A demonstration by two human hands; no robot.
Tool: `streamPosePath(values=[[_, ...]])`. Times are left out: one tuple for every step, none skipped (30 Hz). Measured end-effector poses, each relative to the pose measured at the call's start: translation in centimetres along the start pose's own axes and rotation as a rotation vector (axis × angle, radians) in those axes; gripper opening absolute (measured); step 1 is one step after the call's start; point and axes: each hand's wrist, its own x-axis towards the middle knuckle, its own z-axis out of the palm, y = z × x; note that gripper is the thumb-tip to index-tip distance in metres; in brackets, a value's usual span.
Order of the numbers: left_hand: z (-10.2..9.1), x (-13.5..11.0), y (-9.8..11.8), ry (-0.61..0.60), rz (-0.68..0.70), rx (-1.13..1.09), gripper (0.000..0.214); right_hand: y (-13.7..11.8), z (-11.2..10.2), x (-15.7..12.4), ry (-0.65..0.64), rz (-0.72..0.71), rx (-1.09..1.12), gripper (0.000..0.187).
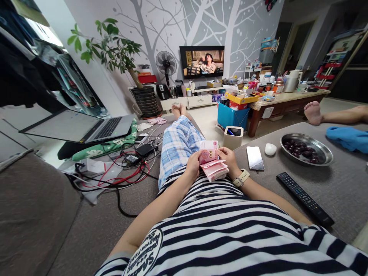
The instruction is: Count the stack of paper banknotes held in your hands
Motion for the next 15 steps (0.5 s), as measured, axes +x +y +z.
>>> streamPosePath(values=[[0.0,0.0,0.0,0.0,-0.013,-0.018,0.022,0.0,0.0,-0.1,0.0,-0.005,-0.002,0.042],[0.1,0.0,0.0,0.004,-0.025,-0.04,0.023,0.0,0.1,-0.1,-0.003,-0.01,-0.001,0.043],[0.2,0.0,0.0,0.01,-0.039,-0.064,0.023,0.1,0.1,-0.2,-0.007,-0.013,0.002,0.043],[0.3,-0.1,0.1,0.013,-0.059,-0.083,0.025,0.1,0.2,-0.2,-0.011,-0.012,0.01,0.044],[0.3,-0.2,0.3,0.009,-0.087,-0.091,0.027,0.1,0.2,-0.2,-0.015,-0.007,0.02,0.045],[0.4,-0.4,0.5,-0.001,-0.117,-0.087,0.03,0.1,0.1,0.0,-0.019,-0.001,0.03,0.046],[0.3,-0.6,0.7,-0.019,-0.151,-0.067,0.034,0.1,-0.2,0.2,-0.016,0.003,0.038,0.046],[0.3,-0.8,1.0,-0.041,-0.174,-0.037,0.038,0.0,-0.6,0.5,-0.002,0.001,0.037,0.046],[0.3,-1.0,1.2,-0.053,-0.18,-0.009,0.04,0.0,-1.3,0.9,0.027,-0.011,0.02,0.046],[0.2,-1.2,1.4,-0.058,-0.175,0.012,0.042,0.1,-2.3,1.2,0.076,-0.033,-0.011,0.044],[0.1,-1.4,1.6,-0.059,-0.168,0.021,0.042,0.2,-3.6,1.5,0.141,-0.054,-0.075,0.043],[0.1,-1.5,1.7,-0.054,-0.164,0.019,0.042,0.3,-5.1,1.6,0.21,-0.072,-0.176,0.042],[0.0,-1.5,1.8,-0.046,-0.165,0.007,0.041,0.7,-6.8,1.6,0.274,-0.089,-0.303,0.041],[0.0,-1.5,1.9,-0.035,-0.17,-0.014,0.04,1.1,-8.6,1.3,0.331,-0.097,-0.449,0.042],[0.1,-1.5,2.0,-0.022,-0.176,-0.044,0.039,1.7,-10.3,0.7,0.378,-0.097,-0.608,0.043]])
